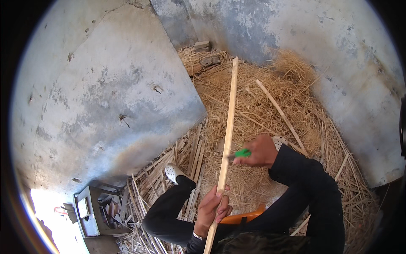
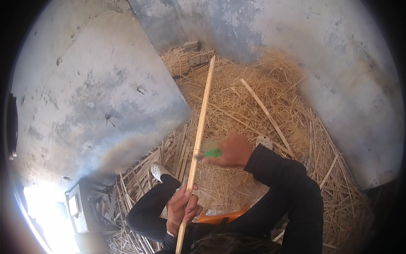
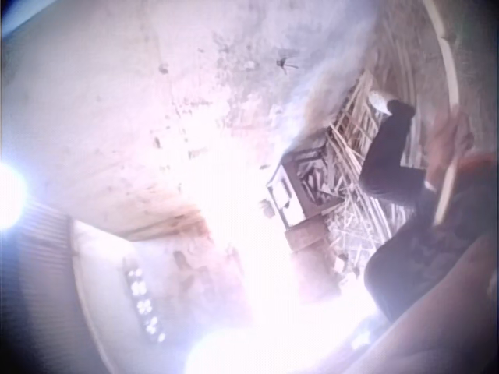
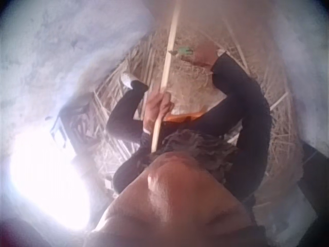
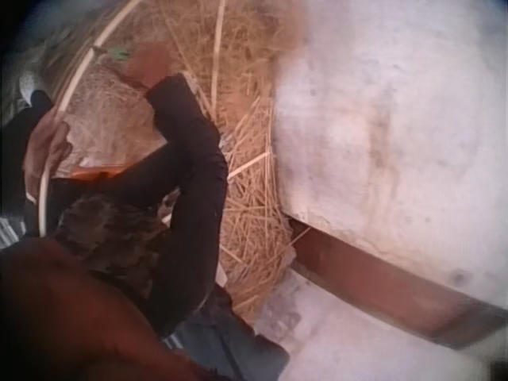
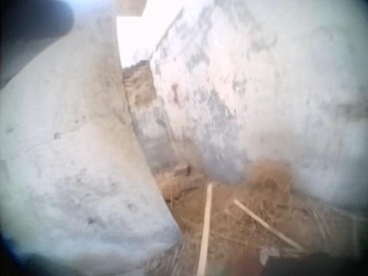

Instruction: The person sits on a straw-covered floor and uses a green utility knife to shave thin strips from a long wooden stick. They then switch to a metal file to smooth the stick's surface, alternating between the two tools to refine the wood.

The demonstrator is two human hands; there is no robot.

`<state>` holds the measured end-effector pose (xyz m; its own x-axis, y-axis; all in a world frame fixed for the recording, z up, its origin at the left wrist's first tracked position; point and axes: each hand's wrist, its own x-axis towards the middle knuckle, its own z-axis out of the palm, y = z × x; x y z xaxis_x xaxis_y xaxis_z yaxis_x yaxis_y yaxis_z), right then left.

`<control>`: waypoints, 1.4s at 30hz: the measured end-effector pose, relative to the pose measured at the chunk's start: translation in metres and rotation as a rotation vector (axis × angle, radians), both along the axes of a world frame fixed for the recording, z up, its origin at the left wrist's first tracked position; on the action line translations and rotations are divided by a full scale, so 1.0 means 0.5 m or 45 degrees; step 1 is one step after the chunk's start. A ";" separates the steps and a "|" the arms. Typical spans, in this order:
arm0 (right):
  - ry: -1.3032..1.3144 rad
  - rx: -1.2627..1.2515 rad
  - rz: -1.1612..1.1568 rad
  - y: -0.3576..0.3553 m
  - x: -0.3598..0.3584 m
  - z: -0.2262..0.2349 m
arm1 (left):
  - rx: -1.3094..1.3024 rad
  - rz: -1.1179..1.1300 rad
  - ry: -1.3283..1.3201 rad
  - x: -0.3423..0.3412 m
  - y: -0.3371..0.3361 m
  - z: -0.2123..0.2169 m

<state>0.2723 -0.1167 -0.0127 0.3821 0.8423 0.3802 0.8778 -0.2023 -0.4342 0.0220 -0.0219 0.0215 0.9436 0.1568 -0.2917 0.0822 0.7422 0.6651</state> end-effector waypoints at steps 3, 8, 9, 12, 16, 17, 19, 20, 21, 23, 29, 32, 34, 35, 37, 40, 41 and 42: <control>-0.139 0.126 0.166 -0.004 -0.033 -0.011 | 0.030 -0.006 0.014 0.002 -0.004 0.001; -0.251 0.160 0.017 -0.003 0.066 0.001 | 0.038 -0.051 0.037 0.002 -0.017 0.000; -0.260 0.198 0.040 0.000 0.065 0.005 | 0.019 -0.056 0.028 -0.002 -0.017 0.002; -0.331 0.236 0.020 0.013 0.079 -0.010 | 0.032 -0.044 0.058 -0.015 -0.020 0.002; -0.051 -0.015 -0.427 -0.014 0.244 -0.020 | -0.035 -0.163 0.109 -0.060 -0.049 0.010; -0.150 -0.068 -0.442 -0.020 0.280 -0.003 | -0.021 -0.173 0.121 -0.059 -0.052 0.012; -0.254 0.031 -0.410 -0.020 0.287 -0.011 | -0.052 -0.186 0.133 -0.067 -0.050 0.014; -0.294 0.064 -0.381 -0.017 0.285 -0.019 | -0.085 -0.181 0.151 -0.073 -0.053 0.012; -0.210 0.061 -0.517 -0.020 0.304 -0.022 | -0.077 -0.175 0.119 -0.071 -0.050 0.008; -0.040 0.068 -0.792 -0.013 0.362 -0.028 | -0.039 -0.244 0.153 -0.080 -0.055 0.010; -0.247 -0.270 -0.770 -0.033 0.395 -0.079 | 0.008 -0.278 0.269 -0.081 -0.054 -0.015; -0.077 -0.296 -1.193 -0.040 0.457 -0.113 | 0.004 -0.301 0.312 -0.104 -0.061 -0.018; 0.196 -0.116 -1.451 -0.186 0.572 -0.177 | -0.095 -0.411 0.391 -0.211 -0.067 -0.025; 0.232 -0.024 -1.493 -0.239 0.610 -0.186 | -0.038 -0.332 0.516 -0.197 -0.066 0.031; 0.290 -0.049 -1.242 -0.161 0.578 -0.132 | 0.184 -0.116 0.404 -0.140 -0.014 -0.035; 0.375 -0.171 -0.837 -0.017 0.381 -0.046 | 0.476 0.004 0.475 -0.108 0.033 -0.053; 0.389 -0.277 -0.659 0.016 0.306 -0.011 | 0.526 0.021 0.481 -0.094 0.039 -0.042; 0.275 -0.313 -0.480 0.026 0.253 -0.005 | 0.577 0.021 0.464 -0.066 0.048 -0.029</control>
<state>0.3986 -0.1034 -0.0153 0.7255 0.6850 0.0661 0.6191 -0.6077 -0.4974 -0.0110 0.0021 0.0068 0.7910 0.3557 -0.4979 0.3565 0.3935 0.8474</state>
